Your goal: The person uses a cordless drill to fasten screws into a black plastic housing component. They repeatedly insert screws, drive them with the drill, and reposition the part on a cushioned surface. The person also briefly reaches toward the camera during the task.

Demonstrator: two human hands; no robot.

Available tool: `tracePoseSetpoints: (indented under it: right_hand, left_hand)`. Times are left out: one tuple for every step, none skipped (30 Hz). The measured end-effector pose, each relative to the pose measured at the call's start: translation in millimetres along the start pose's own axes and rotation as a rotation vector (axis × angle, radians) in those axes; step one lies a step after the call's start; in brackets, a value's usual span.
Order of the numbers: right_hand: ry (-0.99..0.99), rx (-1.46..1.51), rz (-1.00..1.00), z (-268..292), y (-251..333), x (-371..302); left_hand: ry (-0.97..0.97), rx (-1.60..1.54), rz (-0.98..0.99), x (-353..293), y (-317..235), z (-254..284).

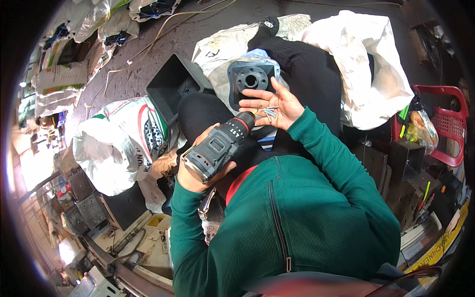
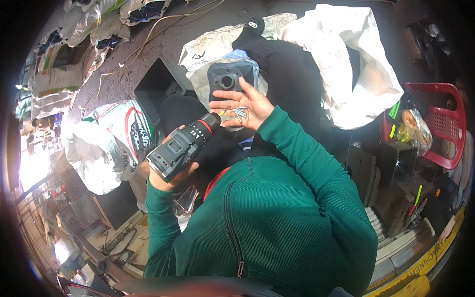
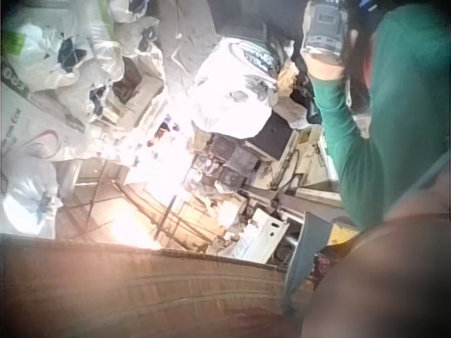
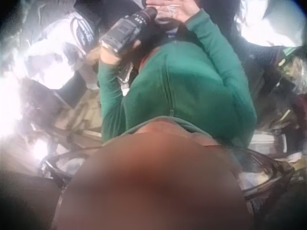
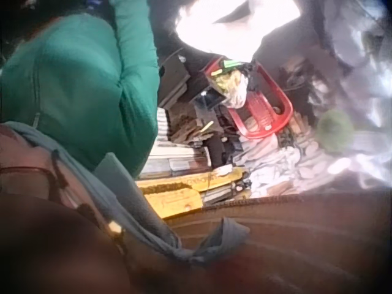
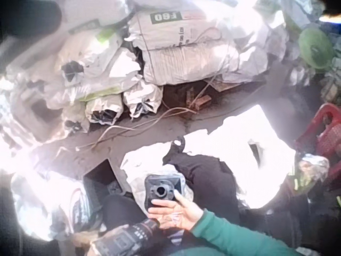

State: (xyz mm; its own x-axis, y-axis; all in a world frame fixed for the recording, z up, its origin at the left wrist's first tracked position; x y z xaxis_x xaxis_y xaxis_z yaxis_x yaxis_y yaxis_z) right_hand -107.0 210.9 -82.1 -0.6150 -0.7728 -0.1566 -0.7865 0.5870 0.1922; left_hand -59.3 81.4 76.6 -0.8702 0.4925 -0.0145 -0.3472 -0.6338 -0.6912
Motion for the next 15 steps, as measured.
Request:
tracePoseSetpoints:
  right_hand:
    - [0.002, 0.002, -0.001, 1.4, -1.4, -1.0]
    - [0.003, -0.003, -0.003, 3.1, -2.1, -1.4]
    - [0.008, -0.031, 0.006, 3.9, -2.6, -2.0]
    - [0.014, -0.002, 0.000, 4.2, -3.8, -1.4]
    - [0.024, 0.024, 0.000, 3.6, -4.9, -0.8]
    - [0.011, 0.039, -0.004, 4.7, -5.7, -0.2]
    - [0.015, 0.031, 0.004, 4.1, -5.1, 0.2]
    - [-0.005, 0.011, 0.007, 5.0, -5.1, 0.4]
    - [-0.022, -0.012, 0.006, 5.6, -5.1, 0.2]
    - [-0.031, -0.021, 0.015, 5.4, -4.2, -0.2]
    - [-0.038, -0.033, 0.020, 5.1, -3.6, -0.7]
    - [-0.045, -0.045, 0.024, 4.9, -3.2, -0.9]
    - [-0.044, -0.037, 0.026, 4.2, -3.2, -0.8]
    - [-0.042, -0.029, 0.027, 3.7, -3.6, -0.3]
    - [-0.007, -0.014, 0.032, 0.5, -3.4, 0.6]
  left_hand:
    - [0.004, -0.025, -0.016, 2.4, -1.5, -1.5]
    - [0.027, -0.043, 0.009, 3.3, 0.2, -5.1]
    - [0.035, -0.068, 0.025, 3.6, 1.4, -6.9]
    - [0.040, -0.091, 0.033, 3.5, 1.9, -8.2]
    - [0.049, -0.096, 0.056, 3.4, 4.2, -9.7]
    - [0.053, -0.102, 0.069, 3.2, 5.5, -10.6]
    - [0.060, -0.104, 0.072, 3.0, 6.0, -11.5]
    - [0.056, -0.113, 0.074, 2.9, 6.5, -11.2]
    - [0.053, -0.117, 0.068, 2.7, 6.1, -10.8]
    - [0.048, -0.115, 0.068, 2.4, 6.2, -9.9]
    - [0.032, -0.158, 0.075, 2.2, 6.8, -8.2]
    - [0.014, -0.196, 0.087, 1.8, 7.9, -6.4]
    - [-0.004, -0.225, 0.087, 1.7, 8.1, -4.7]
    - [0.010, -0.221, 0.107, 1.3, 9.8, -5.9]
    - [0.025, -0.208, 0.114, 1.1, 10.7, -7.2]
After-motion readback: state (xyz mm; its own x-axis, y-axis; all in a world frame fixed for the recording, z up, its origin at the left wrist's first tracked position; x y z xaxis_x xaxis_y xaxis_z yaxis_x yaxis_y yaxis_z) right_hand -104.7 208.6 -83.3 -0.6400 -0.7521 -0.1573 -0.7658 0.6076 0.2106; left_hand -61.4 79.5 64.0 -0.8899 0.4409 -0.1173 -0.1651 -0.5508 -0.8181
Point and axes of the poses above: each hand's wrist, its own x-axis towards the middle knuckle, its own z-axis out of the back of the hand, y = z × x, the point moved 9 cm from there along x, towards the middle knuckle, and after that the axes turned 8 degrees about -x, right-handed, at the moved point
